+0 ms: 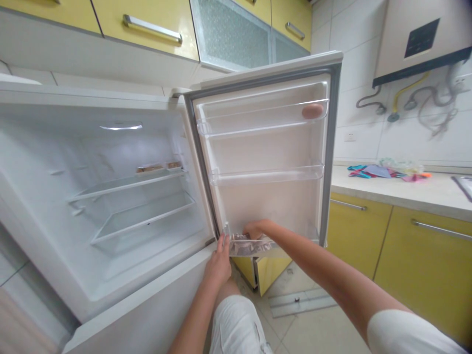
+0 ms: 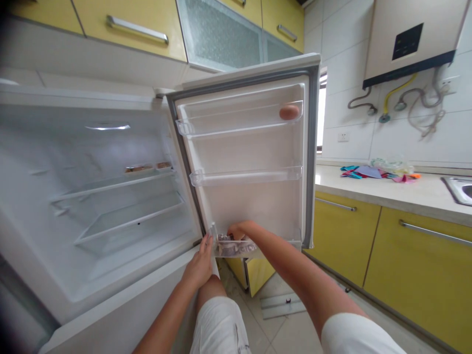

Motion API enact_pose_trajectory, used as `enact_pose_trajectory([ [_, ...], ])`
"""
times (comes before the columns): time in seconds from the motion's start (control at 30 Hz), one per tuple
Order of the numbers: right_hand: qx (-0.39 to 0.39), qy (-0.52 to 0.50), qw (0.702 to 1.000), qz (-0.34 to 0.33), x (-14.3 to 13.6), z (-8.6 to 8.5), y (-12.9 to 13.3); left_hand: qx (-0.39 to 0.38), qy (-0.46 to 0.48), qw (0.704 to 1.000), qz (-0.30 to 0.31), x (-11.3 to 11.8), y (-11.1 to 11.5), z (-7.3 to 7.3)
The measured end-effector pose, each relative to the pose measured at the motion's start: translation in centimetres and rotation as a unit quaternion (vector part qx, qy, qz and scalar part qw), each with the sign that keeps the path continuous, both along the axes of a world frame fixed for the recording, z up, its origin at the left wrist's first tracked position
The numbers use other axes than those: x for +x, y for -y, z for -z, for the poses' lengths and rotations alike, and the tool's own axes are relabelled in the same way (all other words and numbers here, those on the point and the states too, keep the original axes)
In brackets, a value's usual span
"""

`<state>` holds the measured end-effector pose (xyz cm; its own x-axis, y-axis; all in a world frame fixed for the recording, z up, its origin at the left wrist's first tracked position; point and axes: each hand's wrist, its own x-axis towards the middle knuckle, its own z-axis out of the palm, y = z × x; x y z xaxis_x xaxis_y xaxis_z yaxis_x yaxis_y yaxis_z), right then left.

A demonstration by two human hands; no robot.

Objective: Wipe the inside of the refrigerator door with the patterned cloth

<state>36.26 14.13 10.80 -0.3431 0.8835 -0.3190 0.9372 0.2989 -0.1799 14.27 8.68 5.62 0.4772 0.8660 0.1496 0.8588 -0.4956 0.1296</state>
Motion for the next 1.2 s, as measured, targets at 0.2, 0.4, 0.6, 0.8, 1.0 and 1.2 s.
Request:
enact_pose_trajectory([
  [0.2,0.004,0.034,0.999,0.002,4.1,0.4,3.0,0.006,-0.019,1.000,-0.007,-0.2,0.1,-0.2],
  [0.4,-0.061,0.096,0.991,0.065,10.2,-0.7,6.6,0.014,-0.015,1.000,0.003,-0.6,-0.2,0.2],
  [0.6,-0.082,0.117,0.984,0.108,12.2,-1.1,8.0,0.006,-0.016,1.000,-0.003,-0.4,-0.2,0.1],
  [0.8,0.019,0.122,0.984,0.129,10.7,-0.2,7.5,-0.005,-0.011,1.000,0.000,-0.3,0.0,-0.3],
  [1.0,0.121,0.137,0.974,0.136,9.6,0.6,8.6,-0.007,-0.009,1.000,-0.002,-0.1,0.1,-0.4],
  [1.2,0.220,0.160,0.950,0.154,10.6,-1.7,9.9,-0.009,-0.023,1.000,0.003,-0.3,0.1,-0.5],
])
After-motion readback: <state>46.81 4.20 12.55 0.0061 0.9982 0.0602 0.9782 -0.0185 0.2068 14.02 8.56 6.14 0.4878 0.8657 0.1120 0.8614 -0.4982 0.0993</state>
